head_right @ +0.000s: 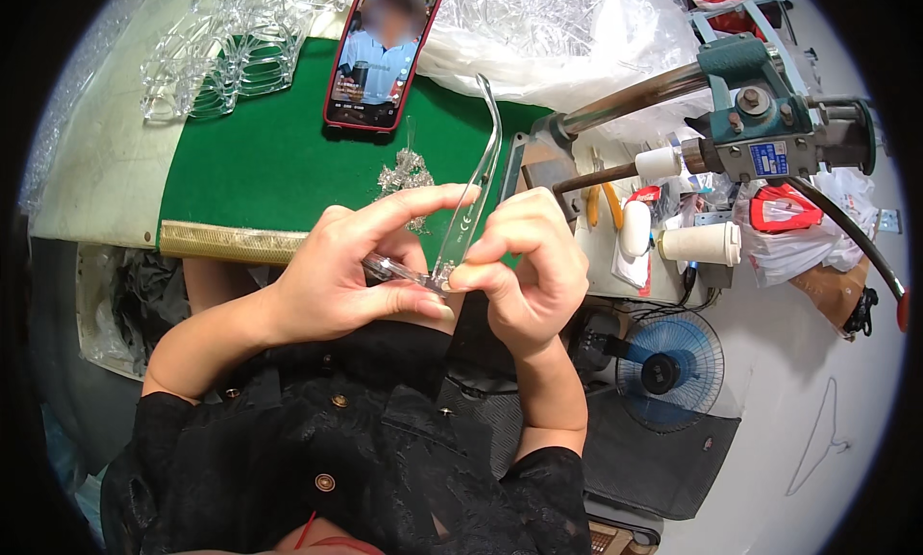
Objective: The person picks up a clear eyeglass frame and repeatedly inserts small metal components into the frame's hinge area. They handle the frame with both hands, rotating it to access different sides, and place finished units aside on the green work surface.
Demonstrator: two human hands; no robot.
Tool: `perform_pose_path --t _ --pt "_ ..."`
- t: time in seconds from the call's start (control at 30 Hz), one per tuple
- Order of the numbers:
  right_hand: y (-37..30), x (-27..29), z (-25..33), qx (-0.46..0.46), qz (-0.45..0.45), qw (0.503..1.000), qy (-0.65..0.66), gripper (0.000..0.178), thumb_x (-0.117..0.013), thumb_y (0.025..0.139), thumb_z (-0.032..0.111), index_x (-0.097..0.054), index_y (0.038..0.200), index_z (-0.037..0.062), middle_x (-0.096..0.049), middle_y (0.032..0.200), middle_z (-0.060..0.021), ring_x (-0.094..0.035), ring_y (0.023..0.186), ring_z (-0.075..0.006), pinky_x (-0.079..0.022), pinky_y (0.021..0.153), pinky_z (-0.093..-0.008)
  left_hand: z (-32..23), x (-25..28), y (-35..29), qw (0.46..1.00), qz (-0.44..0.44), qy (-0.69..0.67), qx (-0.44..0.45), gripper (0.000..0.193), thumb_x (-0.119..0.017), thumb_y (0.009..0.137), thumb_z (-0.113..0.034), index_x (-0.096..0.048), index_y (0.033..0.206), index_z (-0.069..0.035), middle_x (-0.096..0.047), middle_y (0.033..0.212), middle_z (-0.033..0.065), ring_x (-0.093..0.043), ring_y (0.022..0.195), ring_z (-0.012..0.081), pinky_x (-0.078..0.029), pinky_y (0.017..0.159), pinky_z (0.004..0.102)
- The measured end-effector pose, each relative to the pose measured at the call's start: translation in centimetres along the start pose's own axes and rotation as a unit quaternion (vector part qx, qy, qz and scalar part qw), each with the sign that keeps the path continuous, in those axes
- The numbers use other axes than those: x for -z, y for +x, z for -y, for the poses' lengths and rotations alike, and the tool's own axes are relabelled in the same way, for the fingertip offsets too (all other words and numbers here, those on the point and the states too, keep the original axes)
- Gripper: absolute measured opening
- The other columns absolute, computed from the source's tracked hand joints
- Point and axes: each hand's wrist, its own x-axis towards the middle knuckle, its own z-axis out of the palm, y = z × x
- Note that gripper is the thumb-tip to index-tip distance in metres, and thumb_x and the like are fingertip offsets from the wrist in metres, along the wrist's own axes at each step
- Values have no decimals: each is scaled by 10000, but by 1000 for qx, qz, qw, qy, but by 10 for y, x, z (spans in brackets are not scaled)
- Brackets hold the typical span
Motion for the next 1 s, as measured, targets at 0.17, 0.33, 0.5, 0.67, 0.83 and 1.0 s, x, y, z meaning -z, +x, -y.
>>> perform_pose_path --t 0.17,0.33,0.5,0.67,0.83,1.0 --pt "-9 4 -3 -138 -38 979 145 308 -799 740 177 -595 874 -10 -534 799 -35 -522 751 -126 -413 678 -232 2 -8 16 1000 -19 13 -16 757 -716 773 21 -342 1426 -57 -642 749 51 -599 674 71 -483 658 232" --pt "-10 13 5 -219 -92 946 218 269 -746 794 89 -610 980 -49 -591 872 -37 -604 791 -121 -474 769 -252 15 -30 48 998 -39 27 -50 677 -724 804 -59 -383 1389 -56 -680 847 78 -673 747 117 -514 691 265" --pt "-8 57 -16 -168 -156 961 154 237 -713 812 75 -632 1001 -42 -645 961 -69 -592 861 -115 -452 810 -233 38 -53 79 997 -4 33 -65 404 -689 842 -136 -529 1199 -36 -695 907 108 -699 775 169 -522 708 282" --pt "-7 104 -41 -186 -192 956 119 197 -658 847 40 -649 1028 -38 -671 936 -67 -613 820 -110 -473 773 -228 58 -89 119 990 -16 0 -140 160 -592 901 -70 -582 1038 12 -673 867 104 -661 805 142 -516 713 277" --pt "7 114 -48 -198 -192 953 124 201 -668 863 61 -652 1037 -38 -684 904 -58 -621 807 -112 -480 764 -230 59 -97 137 993 -18 -89 -82 143 -552 936 -87 -564 1027 23 -621 791 51 -618 746 109 -492 706 257" --pt "7 132 -52 -186 -198 960 66 134 -656 881 94 -644 942 -24 -662 818 -41 -589 758 -96 -448 727 -220 56 -111 151 992 -19 -91 -87 121 -542 937 -83 -564 1004 15 -632 753 51 -608 698 99 -491 678 250"
